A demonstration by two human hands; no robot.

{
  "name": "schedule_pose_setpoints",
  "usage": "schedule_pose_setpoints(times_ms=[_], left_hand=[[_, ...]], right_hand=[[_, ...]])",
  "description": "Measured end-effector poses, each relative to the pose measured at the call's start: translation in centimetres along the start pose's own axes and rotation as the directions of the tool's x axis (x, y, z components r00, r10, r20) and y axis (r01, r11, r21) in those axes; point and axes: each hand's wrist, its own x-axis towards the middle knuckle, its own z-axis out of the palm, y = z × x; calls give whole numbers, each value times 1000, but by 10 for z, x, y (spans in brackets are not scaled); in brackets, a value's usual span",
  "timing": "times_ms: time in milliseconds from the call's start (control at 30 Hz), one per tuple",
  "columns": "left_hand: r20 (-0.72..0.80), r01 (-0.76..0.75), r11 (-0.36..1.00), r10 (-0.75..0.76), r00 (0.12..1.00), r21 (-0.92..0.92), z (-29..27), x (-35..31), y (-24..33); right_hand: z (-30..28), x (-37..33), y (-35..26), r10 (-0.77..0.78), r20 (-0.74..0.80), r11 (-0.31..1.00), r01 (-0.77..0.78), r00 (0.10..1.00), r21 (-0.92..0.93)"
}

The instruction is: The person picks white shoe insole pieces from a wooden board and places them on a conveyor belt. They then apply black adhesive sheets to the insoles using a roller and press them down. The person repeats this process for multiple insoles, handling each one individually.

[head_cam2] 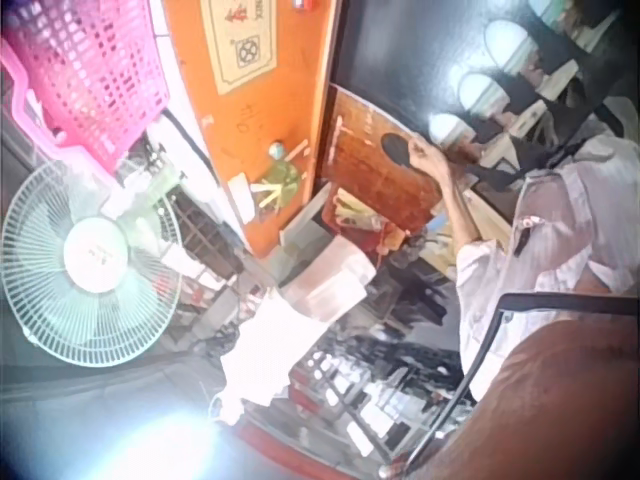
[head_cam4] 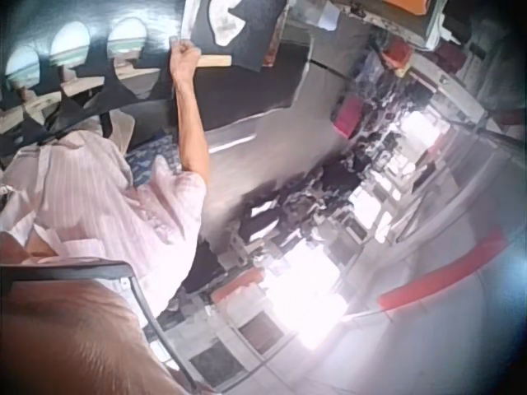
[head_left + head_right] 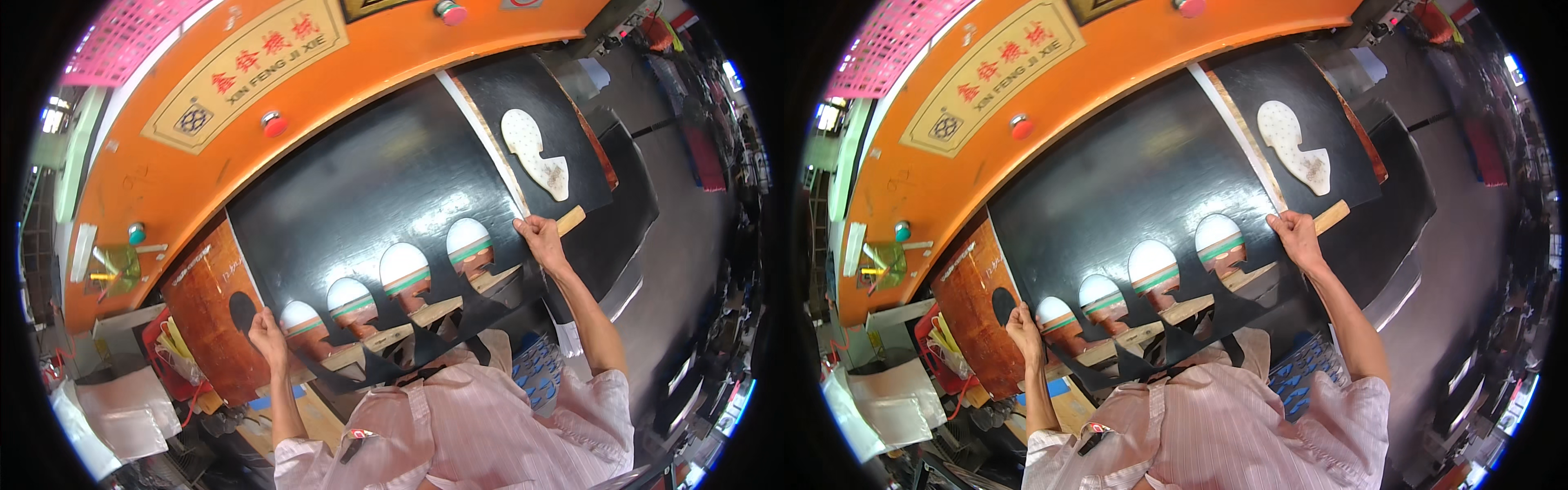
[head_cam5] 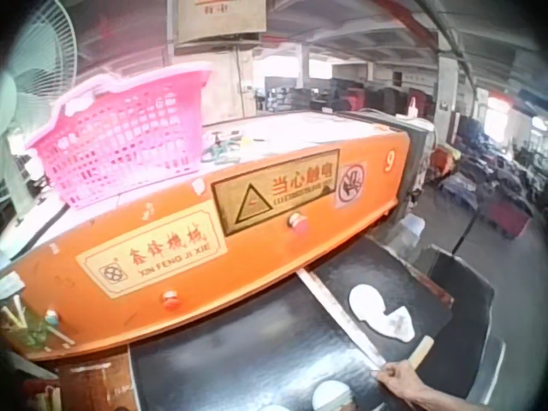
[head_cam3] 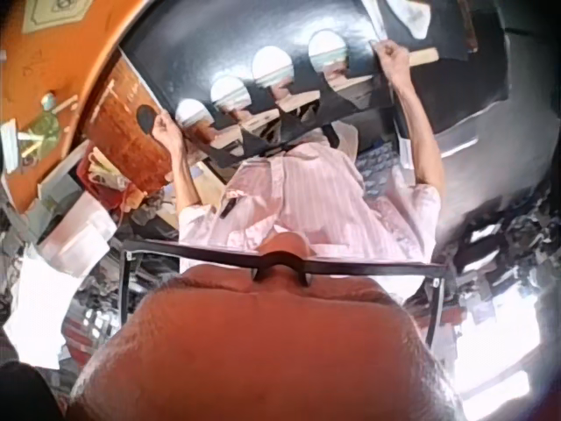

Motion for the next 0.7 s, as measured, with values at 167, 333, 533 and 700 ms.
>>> schedule_pose_setpoints(times_ms=[167, 333, 533, 700], left_hand=[[-17, -103, 969, 110, 994, 225, 3, -6, 1], [-16, -281, 763, 356, 934, 582, 13, -9, 13], [-22, -175, 601, 306, 952, 780, 16, -16, 26], [-7, -161, 658, 245, 969, 736, 16, -15, 29]], right_hand=[[-19, -10, -10, -136, -41, 969, 124, 990, -213], [-68, 72, -30, -706, 22, 344, 370, 708, -863], [-88, 141, 6, -621, 218, 381, 533, 753, -755], [-72, 130, -11, -659, 125, 551, 589, 742, -590]])
